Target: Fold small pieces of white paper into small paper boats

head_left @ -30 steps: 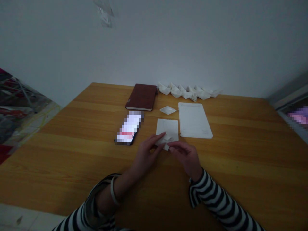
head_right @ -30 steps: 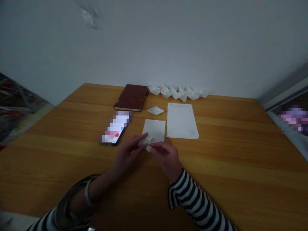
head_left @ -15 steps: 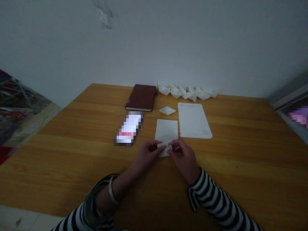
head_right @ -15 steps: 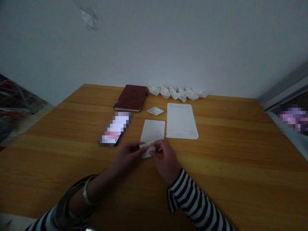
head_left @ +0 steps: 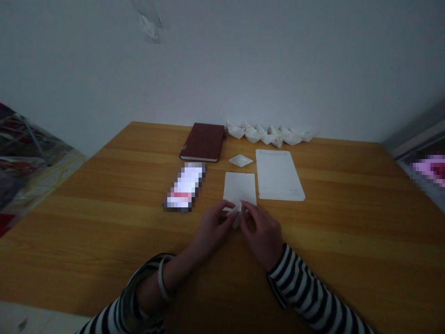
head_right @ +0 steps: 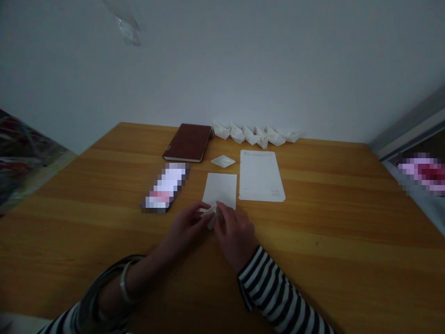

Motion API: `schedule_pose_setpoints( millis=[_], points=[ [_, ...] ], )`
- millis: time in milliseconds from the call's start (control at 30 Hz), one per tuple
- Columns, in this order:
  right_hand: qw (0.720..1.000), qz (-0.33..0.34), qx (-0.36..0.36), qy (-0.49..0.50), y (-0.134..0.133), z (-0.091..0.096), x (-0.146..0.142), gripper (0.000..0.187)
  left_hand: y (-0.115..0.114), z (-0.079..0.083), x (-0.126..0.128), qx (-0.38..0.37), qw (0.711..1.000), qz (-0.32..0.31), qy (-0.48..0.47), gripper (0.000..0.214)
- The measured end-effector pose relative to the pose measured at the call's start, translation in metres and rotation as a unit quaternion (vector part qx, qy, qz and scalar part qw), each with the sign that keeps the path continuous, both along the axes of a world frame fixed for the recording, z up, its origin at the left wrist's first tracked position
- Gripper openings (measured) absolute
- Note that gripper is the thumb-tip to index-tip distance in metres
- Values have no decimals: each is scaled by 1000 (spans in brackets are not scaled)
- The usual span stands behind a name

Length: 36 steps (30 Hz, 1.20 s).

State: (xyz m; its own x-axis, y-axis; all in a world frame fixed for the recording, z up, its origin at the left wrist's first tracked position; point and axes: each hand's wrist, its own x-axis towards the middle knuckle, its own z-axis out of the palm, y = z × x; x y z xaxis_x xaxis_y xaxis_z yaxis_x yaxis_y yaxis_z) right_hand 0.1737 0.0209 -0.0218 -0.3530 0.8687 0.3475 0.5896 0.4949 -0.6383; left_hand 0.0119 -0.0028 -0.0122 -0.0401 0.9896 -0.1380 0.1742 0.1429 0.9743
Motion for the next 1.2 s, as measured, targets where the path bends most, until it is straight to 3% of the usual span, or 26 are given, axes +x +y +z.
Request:
schedule_pose_setpoints(
  millis=[167,333,500,633,733,933,1067,1200],
  points=[
    [998,-35,45,-14,-1,-2,-2,38,0,-2,3,24,999,-42,-9,31],
    [998,26,47,25,-9,1,-7,43,3,0,5,4,1000,-25,-6,29],
    [995,23,53,85,-9,1,-9,41,3,2,4,5,1000,-14,-1,27],
    [987,80,62,124,-8,2,-9,46,2,5,1,30,999,21,-28,25],
    [983,79,-8,163,-8,3,-8,43,1,7,-2,39,999,25,-17,28],
    [957,7,-168,238,3,-1,-2,24,-1,11,1,84,995,-20,-57,26],
    [935,-38,-205,286,8,-6,1,13,-2,17,4,64,994,-38,-78,28],
    [933,-23,-205,296,5,-5,1,11,-4,20,4,74,997,-16,-33,22]
  ],
)
